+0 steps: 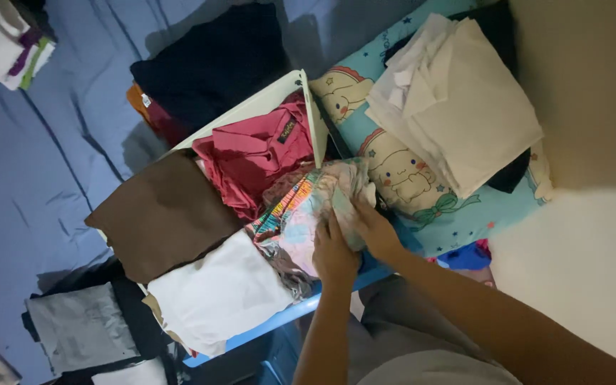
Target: Organizing and sorting various items of clothing into plastic drawers.
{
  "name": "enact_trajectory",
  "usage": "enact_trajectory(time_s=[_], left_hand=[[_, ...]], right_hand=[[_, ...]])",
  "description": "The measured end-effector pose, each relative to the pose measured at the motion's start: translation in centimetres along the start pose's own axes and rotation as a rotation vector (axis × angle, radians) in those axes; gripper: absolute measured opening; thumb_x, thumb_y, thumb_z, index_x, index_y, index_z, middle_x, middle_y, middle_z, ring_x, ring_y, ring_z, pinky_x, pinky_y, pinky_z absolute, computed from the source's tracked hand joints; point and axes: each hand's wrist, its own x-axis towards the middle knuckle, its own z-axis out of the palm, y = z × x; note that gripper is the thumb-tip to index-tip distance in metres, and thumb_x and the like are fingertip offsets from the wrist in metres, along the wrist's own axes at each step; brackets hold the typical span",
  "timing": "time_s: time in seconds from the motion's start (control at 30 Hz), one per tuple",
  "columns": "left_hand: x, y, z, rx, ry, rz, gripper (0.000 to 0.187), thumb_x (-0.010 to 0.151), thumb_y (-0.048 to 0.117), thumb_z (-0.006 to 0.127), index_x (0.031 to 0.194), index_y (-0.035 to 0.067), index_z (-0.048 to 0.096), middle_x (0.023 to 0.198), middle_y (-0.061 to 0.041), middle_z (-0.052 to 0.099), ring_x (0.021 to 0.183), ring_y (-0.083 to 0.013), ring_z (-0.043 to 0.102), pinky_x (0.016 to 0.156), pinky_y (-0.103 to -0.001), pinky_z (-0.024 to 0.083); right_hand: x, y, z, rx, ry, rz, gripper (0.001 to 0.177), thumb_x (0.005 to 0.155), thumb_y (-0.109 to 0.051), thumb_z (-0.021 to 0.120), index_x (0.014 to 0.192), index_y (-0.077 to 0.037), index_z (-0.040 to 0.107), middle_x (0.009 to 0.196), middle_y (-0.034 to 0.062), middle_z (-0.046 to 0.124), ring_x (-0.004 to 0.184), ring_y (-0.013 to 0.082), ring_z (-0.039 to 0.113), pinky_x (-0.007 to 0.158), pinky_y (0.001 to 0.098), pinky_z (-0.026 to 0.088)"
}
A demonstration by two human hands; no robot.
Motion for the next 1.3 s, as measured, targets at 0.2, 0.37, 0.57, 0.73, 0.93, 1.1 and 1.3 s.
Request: enact_trajectory(time_s=[0.2,0.37,0.57,0.73,0.93,1.1,1.3], left_hand=[[1.8,-3.6,-3.4,-0.234,-0.150,-0.334,0.074,0.077,0.001,0.062,0.148,0.018,0.050,0.125,-0.016,0.068,0.114,-0.0356,0.066,0.092,-0.046,0.054],[5.2,-22.8,11.9,0.019,0.243,0.356,0.034,0.091,0.008,0.055,0.124,0.004,0.064,0.106,-0.013,0.063,0.094,-0.0292,0.062,0.076,-0.047,0.053],[0.3,-16.2,7.2,-0.854,0.079,-0.093,0.045,0.090,0.005,0.049,0.134,0.008,0.061,0.109,-0.008,0.056,0.091,-0.0170,0.057,0.072,-0.033,0.057],[0.5,-15.2,4.2,-1.748,0.090,-0.158,0.014,0.106,0.017,0.052,0.108,0.006,0.060,0.092,-0.001,0.060,0.082,-0.0114,0.057,0.067,-0.026,0.050],[-1.0,-13.0,0.9,-1.575,0.167,-0.491,0.031,0.099,0.035,0.062,0.120,0.012,0.061,0.084,0.005,0.060,0.067,-0.0070,0.053,0.055,-0.024,0.041],[-1.5,-13.1,2.1,-1.637,0.167,-0.554,0.026,0.098,0.031,0.061,0.118,0.015,0.064,0.087,0.006,0.061,0.069,-0.0041,0.054,0.059,-0.020,0.045],[-1.2,-15.7,4.5,-1.706,0.250,-0.537,0.019,0.105,0.030,0.065,0.107,0.011,0.062,0.078,0.009,0.053,0.062,-0.0011,0.044,0.052,-0.019,0.032]], right_hand=[[1.1,8.1,-0.9,0.093,0.005,0.568,0.050,0.104,-0.039,0.051,0.139,-0.004,0.058,0.130,0.0170,0.068,0.122,0.0324,0.066,0.107,0.0445,0.050],[2.5,12.7,0.5,-0.451,-0.344,0.494,0.042,0.104,-0.029,0.052,0.140,-0.006,0.055,0.134,0.0223,0.059,0.118,0.0427,0.058,0.098,0.0530,0.046],[-1.1,13.5,3.9,-0.806,-0.338,-0.120,0.045,0.092,-0.016,0.055,0.135,-0.006,0.059,0.129,0.0268,0.062,0.115,0.0415,0.063,0.098,0.0498,0.051],[2.1,20.6,9.3,-0.628,-0.300,-0.142,0.053,0.090,-0.014,0.053,0.141,0.000,0.058,0.125,0.0317,0.063,0.105,0.0446,0.065,0.090,0.0493,0.054],[9.6,13.6,12.4,-0.499,-0.314,0.035,0.043,0.093,-0.023,0.053,0.128,0.001,0.062,0.118,0.0317,0.065,0.103,0.0449,0.066,0.089,0.0501,0.053],[8.1,16.7,9.2,-0.411,-0.343,0.239,0.040,0.095,-0.030,0.054,0.116,0.002,0.066,0.111,0.0317,0.067,0.101,0.0452,0.066,0.088,0.0507,0.053],[5.6,13.3,2.4,-0.311,-0.370,0.437,0.043,0.097,-0.037,0.054,0.105,0.003,0.070,0.105,0.0317,0.069,0.099,0.0454,0.067,0.088,0.0514,0.053]])
